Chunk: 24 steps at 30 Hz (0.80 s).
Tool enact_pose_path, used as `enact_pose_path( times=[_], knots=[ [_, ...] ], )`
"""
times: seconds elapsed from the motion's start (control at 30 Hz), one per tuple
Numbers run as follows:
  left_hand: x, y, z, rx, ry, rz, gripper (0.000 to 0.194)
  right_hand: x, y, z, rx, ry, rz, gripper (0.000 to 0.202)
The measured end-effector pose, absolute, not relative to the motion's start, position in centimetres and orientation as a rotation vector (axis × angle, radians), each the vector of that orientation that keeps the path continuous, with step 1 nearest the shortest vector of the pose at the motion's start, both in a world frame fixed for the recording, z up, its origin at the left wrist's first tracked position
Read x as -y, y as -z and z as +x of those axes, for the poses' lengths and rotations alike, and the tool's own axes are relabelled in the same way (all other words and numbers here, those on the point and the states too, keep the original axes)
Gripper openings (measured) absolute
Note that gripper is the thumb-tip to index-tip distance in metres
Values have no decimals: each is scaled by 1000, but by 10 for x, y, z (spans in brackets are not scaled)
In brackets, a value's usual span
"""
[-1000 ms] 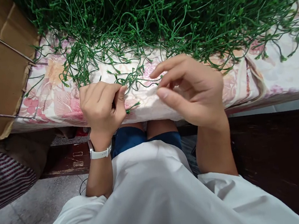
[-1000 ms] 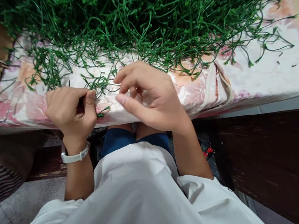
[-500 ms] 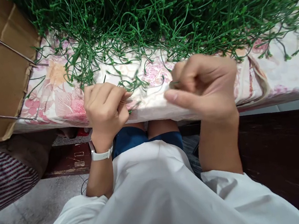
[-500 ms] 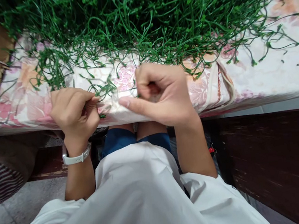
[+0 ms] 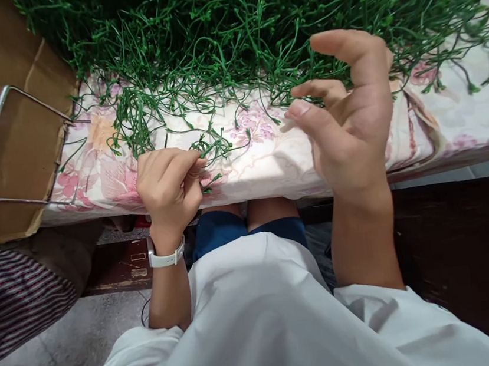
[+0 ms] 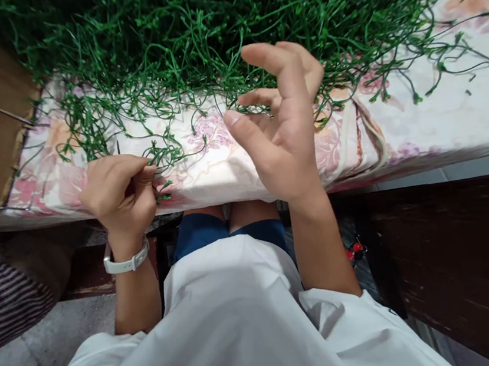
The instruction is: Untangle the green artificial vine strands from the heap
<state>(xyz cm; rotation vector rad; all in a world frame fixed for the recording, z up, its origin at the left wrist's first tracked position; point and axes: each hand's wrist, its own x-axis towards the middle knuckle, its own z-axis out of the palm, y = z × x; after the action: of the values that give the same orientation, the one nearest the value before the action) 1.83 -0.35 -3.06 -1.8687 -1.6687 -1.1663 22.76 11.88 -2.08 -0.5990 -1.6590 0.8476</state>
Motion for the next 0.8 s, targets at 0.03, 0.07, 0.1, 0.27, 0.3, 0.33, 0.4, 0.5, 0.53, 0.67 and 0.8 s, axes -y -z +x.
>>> enact_pose_path(
  times=[0.03,0.07,0.1,0.27,0.3,0.33,0.4,0.5,0.53,0.67,0.8],
  knots=[
    [3,31,19,1669,1185,-1869,18,-118,20,227,1632,-811,-609,47],
    [3,31,19,1665,1198,-1876,18,-117,19,227,1621,-770,-623,44],
    [3,31,19,1660,1207,-1884,17,-114,17,228,1634,-736,-634,39],
    [2,32,17,1629,1184,-1894,14,-102,4,228,2060,-791,-413,11],
    [2,32,17,1632,1168,-1888,14,-102,3,228,2147,-802,-363,5],
    [1,33,17,1634,1153,-1879,13,-102,2,229,2218,-803,-328,4],
    [0,34,17,1626,1134,-1858,10,-103,1,228,2306,-783,-283,13],
    [-1,34,18,1610,1126,-1847,9,-106,0,228,2362,-775,-283,19],
    [-1,34,18,1610,1123,-1852,10,-106,0,228,2364,-782,-300,21],
    [0,32,18,1621,1111,-1865,12,-102,-2,227,2252,-854,-379,39],
    [2,29,19,1620,1093,-1920,8,-98,-1,226,2024,-944,-576,54]
  ],
)
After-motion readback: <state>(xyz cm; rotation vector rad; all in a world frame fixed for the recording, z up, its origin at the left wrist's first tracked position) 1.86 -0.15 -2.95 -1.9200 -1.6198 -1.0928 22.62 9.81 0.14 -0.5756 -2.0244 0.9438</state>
